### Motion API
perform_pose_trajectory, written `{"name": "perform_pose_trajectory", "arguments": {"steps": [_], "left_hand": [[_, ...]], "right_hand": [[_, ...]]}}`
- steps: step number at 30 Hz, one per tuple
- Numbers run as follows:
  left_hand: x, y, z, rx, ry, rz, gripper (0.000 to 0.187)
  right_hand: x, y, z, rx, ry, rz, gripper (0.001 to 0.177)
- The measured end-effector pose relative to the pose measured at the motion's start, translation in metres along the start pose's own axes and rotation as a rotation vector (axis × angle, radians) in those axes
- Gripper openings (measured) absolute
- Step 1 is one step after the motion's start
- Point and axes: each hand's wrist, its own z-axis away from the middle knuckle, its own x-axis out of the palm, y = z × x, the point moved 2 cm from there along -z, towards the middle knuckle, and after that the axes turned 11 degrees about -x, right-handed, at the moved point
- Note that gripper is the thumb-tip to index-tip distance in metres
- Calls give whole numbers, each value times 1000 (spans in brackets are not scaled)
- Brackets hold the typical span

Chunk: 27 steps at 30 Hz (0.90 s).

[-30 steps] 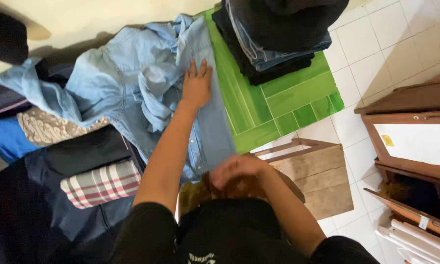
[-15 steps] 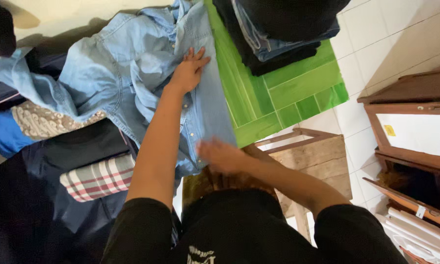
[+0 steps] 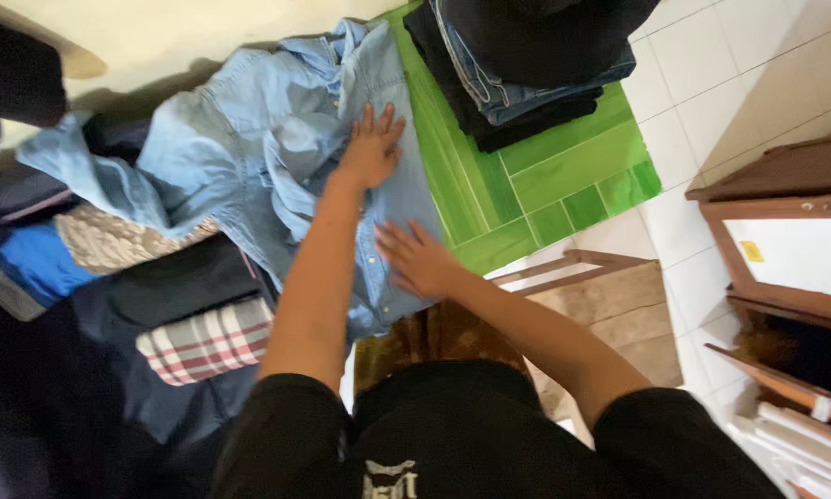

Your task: The person smooths a denim shirt, folds the sleeves and sides inward, and rolls it up before placing it into an open suitcase. The person then picks up a black hoodie, unfolds it, and smooths it out on the table.

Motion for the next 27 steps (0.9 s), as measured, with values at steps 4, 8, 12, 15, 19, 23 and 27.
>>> {"name": "perform_pose_trajectory", "arguments": {"steps": [4, 8, 12, 15, 19, 23, 27], "left_hand": [[6, 41, 43, -60, 256, -116, 77], [-17, 66, 66, -110, 66, -91, 78], [-96, 84, 152, -162, 539, -7, 63], [-139, 86, 207, -341, 776, 95, 69], [-136, 88, 238, -568, 702, 376, 91], [-108, 72, 235, -841, 549, 525, 95], [-74, 58, 240, -547, 749, 753, 71]], "right_hand": [[4, -53, 37, -68, 61, -235, 69], [-50, -46, 33, 42, 249, -656, 26], [-205, -73, 37, -150, 764, -997, 16], [-310, -114, 58, -756, 1003, -1201, 16], [-355, -151, 76, -1134, 1126, -1419, 15], [-343, -160, 65, -1233, 1128, -1445, 15], [-330, -161, 66, -1276, 1112, -1486, 14]]}}
